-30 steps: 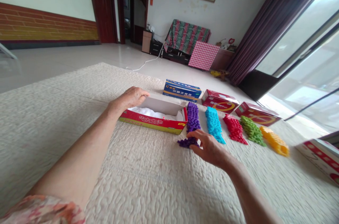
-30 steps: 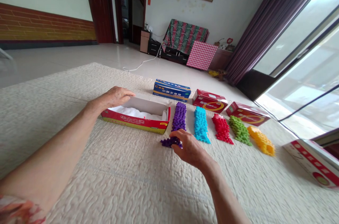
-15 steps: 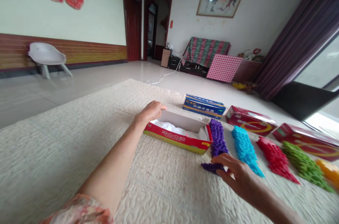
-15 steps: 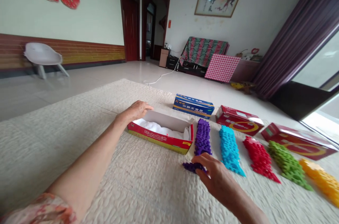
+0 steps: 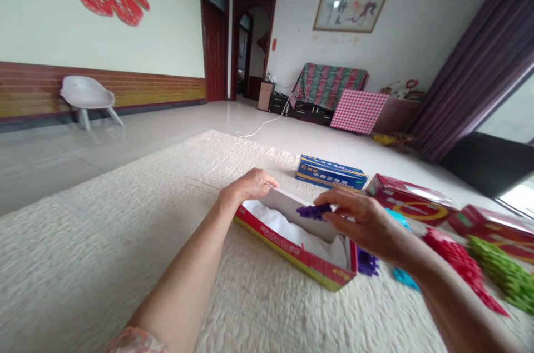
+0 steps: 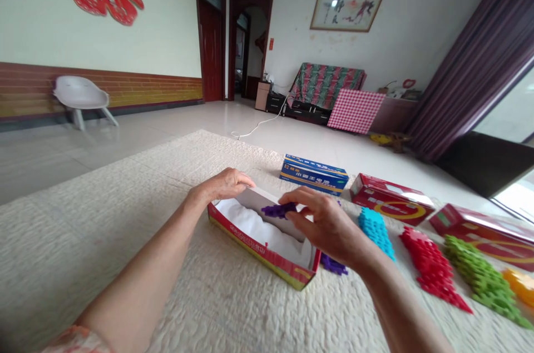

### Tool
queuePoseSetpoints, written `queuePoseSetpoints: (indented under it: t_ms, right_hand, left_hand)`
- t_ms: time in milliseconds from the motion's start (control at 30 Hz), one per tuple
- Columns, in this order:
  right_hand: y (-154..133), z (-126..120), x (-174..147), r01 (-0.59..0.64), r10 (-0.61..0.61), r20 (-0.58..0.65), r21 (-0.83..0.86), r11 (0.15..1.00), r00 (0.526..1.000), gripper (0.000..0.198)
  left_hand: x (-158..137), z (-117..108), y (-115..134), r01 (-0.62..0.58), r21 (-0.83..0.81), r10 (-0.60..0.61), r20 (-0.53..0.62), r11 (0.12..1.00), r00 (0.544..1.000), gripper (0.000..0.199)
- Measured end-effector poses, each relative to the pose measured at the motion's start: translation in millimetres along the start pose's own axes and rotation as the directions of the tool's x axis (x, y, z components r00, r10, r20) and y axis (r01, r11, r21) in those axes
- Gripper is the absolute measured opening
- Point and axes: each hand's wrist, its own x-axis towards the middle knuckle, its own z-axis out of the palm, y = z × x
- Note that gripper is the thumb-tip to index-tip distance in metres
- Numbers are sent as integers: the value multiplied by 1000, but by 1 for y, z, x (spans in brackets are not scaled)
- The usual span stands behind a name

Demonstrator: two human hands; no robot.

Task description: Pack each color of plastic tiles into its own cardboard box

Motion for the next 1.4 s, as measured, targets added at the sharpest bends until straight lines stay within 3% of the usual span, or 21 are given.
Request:
queuePoseSetpoints:
  t_ms: [200,367,567,1000,1200,1400]
  right_hand:
    - [-4,55,63,182,-173,167,-38,983,971,32]
    - [-2,83,86,255,-232,306,-37,966,923,38]
    - [5,106,102,322,-323,328,59,945,888,37]
    - [9,125,103,312,-317,333,69,948,888,36]
    - [10,133,99,258,-221,315,-80,963,923,22]
    - [7,130,93,225,-153,342,-180,958,927,12]
  left_hand:
    - [2,-1,-11,16,-239,-49,-136,971,990,42]
    - [2,-3,-13,140,-535,-241,-123,833,963,40]
    - [1,-4,-14,210,-628,-334,-85,750,939,42]
    - [6,5,-25,164,-758,-350,-90,632,932,46]
    - [6,5,-24,151,-768,-351,-101,622,931,44]
    - [5,5,-22,145,-772,-348,-105,619,931,41]
